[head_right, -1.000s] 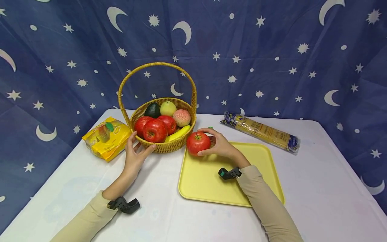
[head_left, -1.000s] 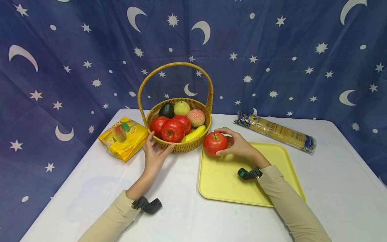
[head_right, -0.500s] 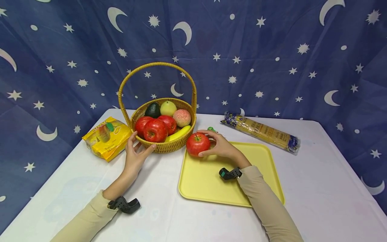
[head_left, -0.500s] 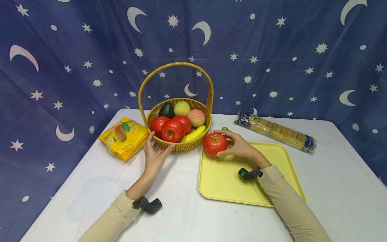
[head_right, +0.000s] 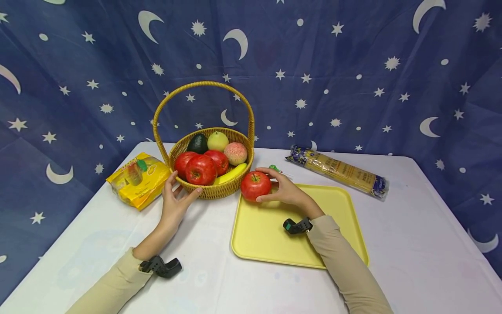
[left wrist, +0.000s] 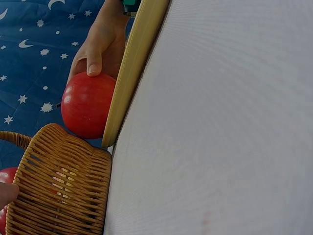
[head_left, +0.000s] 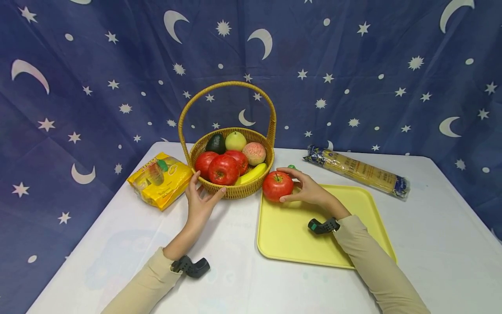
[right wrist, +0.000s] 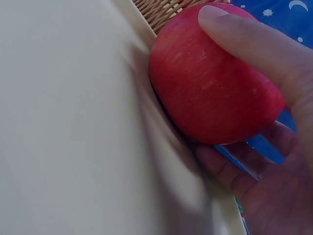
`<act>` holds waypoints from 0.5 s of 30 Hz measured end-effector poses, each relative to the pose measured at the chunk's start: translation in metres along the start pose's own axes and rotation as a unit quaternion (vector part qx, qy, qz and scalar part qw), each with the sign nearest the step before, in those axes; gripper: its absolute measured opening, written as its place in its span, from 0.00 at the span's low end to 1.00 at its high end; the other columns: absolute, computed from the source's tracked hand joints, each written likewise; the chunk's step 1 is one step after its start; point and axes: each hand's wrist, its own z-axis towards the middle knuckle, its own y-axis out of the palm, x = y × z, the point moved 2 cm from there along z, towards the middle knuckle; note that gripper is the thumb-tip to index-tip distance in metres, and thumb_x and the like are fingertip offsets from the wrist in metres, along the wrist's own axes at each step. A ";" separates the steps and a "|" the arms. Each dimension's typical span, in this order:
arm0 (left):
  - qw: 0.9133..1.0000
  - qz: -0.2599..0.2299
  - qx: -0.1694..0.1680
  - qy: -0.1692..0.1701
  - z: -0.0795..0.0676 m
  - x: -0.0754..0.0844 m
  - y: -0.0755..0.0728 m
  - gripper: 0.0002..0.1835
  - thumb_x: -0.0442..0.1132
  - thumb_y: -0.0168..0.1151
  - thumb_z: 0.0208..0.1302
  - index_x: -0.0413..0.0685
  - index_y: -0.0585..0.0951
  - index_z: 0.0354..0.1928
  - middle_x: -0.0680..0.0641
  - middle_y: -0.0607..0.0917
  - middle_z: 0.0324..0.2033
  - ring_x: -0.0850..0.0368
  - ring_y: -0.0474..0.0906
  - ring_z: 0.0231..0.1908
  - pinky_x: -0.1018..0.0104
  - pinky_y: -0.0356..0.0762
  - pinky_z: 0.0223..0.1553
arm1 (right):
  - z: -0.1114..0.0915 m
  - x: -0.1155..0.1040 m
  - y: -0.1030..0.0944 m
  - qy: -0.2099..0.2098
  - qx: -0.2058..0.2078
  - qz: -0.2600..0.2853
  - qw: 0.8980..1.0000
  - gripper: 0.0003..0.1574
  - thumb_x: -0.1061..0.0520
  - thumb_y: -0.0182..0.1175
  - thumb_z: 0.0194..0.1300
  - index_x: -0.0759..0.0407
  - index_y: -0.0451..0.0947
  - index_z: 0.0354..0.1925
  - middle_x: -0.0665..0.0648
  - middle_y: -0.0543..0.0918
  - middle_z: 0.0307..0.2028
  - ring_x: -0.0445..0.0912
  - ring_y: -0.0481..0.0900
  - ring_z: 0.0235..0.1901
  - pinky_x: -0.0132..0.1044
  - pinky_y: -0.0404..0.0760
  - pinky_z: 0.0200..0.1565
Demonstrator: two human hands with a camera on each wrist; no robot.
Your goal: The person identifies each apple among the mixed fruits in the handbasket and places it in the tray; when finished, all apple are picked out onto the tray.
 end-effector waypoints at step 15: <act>1.000 -0.002 -0.004 0.003 -0.001 0.000 0.000 0.47 0.36 0.68 0.61 0.50 0.49 0.75 0.38 0.43 0.71 0.37 0.51 0.70 0.45 0.67 0.64 | 0.000 -0.004 0.002 -0.011 -0.016 0.006 1.000 0.55 0.65 0.74 0.51 0.61 0.57 0.72 0.63 0.62 0.69 0.59 0.60 0.67 0.60 0.67 0.63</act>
